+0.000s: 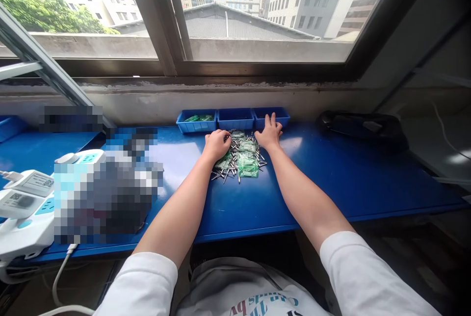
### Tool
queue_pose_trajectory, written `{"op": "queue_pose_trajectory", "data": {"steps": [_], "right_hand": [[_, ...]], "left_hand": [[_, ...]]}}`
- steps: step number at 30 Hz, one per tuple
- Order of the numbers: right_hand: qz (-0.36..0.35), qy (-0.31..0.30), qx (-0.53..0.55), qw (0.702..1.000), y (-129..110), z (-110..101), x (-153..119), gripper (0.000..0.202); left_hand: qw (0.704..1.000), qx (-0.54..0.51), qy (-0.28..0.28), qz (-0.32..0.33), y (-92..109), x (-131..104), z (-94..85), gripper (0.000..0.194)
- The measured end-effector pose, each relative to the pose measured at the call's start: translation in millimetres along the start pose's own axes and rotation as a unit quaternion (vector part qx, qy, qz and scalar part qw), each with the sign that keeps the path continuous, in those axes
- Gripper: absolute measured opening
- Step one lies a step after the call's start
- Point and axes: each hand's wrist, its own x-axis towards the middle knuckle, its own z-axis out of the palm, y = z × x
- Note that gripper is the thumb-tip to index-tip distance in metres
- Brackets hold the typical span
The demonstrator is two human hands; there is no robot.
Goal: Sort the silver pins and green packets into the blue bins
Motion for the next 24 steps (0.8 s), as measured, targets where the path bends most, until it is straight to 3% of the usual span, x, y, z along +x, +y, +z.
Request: {"op": "queue_pose_trajectory", "data": {"steps": [4, 7, 12, 24], "right_hand": [[-0.018, 0.049, 0.002, 0.999, -6, 0, -2, 0.072], [-0.081, 0.074, 0.017, 0.994, -17, -2, -8, 0.062], [-0.173, 0.04, 0.033, 0.983, -31, 0, -19, 0.052], [-0.171, 0.001, 0.049, 0.984, -26, 6, -17, 0.049]], "left_hand": [[1.0, 0.011, 0.0, 0.004, 0, 1, 0.7, 0.022], [1.0, 0.019, -0.002, 0.001, 0, 1, 0.8, 0.023], [1.0, 0.017, -0.002, 0.001, 0, 0, 0.5, 0.022], [1.0, 0.024, -0.011, -0.008, 2, -1, 2.0, 0.023]]}}
